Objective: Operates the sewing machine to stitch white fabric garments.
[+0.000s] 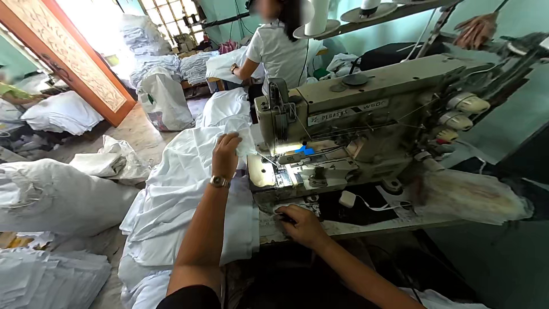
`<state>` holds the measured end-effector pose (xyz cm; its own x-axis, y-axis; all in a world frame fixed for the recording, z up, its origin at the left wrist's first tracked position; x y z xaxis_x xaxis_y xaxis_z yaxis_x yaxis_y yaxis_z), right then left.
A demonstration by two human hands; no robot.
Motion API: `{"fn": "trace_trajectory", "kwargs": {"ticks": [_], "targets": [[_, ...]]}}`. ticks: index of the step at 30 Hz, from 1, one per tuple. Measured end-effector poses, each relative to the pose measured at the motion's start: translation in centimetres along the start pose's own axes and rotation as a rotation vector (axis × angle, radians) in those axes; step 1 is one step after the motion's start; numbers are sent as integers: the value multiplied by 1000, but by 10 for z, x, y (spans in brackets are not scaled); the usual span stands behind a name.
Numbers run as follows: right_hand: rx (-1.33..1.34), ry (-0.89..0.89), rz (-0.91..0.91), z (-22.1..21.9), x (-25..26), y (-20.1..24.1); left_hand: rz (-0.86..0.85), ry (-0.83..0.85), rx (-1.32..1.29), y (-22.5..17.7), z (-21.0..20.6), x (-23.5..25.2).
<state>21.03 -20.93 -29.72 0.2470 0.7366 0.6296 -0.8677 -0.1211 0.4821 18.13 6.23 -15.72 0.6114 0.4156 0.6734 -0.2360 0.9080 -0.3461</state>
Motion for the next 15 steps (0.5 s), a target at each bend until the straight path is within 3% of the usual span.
{"fn": "trace_trajectory", "kwargs": {"ticks": [5,15], "targets": [[26,83,-80,1,4,5,-121,-203,15,-23,40,-65],[25,81,-91,3,2,8,-188,-234,-3,-28,42,-97]]}}
Point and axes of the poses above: each hand's wrist, its own x-axis towards the middle knuckle, its own z-axis out of the back of the hand, y = z × x, the point moved 2 cm from there along x, towards the middle knuckle, and after that the axes turned 14 degrees about z, right-handed, at the moved point
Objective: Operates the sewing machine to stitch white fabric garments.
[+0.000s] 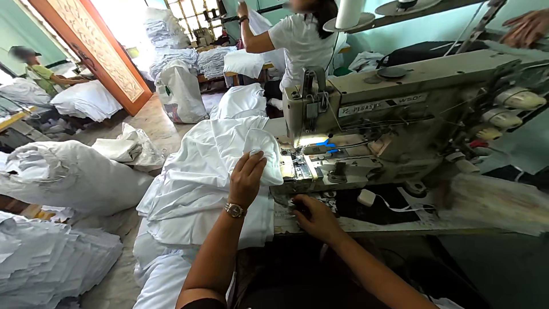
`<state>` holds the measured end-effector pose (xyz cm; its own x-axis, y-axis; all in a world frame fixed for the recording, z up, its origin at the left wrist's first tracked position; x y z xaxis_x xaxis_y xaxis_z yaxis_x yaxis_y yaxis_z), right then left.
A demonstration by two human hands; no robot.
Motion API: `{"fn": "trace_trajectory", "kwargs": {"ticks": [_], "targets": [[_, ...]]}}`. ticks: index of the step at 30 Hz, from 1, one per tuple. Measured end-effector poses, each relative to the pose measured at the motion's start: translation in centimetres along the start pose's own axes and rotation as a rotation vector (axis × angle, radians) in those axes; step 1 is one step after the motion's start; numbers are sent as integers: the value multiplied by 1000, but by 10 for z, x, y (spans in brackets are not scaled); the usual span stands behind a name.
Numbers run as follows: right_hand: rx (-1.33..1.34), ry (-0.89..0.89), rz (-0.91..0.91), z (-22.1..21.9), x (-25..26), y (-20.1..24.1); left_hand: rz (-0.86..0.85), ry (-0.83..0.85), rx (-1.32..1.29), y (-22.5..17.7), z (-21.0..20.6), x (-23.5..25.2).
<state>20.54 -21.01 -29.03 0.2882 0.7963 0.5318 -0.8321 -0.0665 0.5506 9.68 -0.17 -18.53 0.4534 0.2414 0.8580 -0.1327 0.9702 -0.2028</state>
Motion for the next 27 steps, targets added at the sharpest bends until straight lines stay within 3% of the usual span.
{"fn": "trace_trajectory", "kwargs": {"ticks": [11,17,20,23,25,27], "targets": [[-162,-275,164,34,40,26,-14,27,2,-4,5,-4],[-437,-117,52,49,101,44,5,57,-32,-9,19,-6],[-421,-123,83,45,106,44,168,58,-329,-19,40,-7],[-244,-179,95,42,91,49,365,132,-771,-36,94,-3],[-62,-124,94,29,82,58,374,276,-960,-49,131,-4],[30,18,166,2,80,77,267,501,-1222,-67,155,-6]]}}
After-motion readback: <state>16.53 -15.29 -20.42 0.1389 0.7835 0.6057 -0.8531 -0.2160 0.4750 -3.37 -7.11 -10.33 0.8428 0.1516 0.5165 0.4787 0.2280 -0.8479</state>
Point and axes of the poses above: each hand's wrist, its own x-axis towards the middle knuckle, its own z-axis out of the back of the hand, y = z × x, the point moved 2 cm from there along x, towards the middle knuckle, and after that the axes turned 14 degrees about z, right-handed, at the moved point
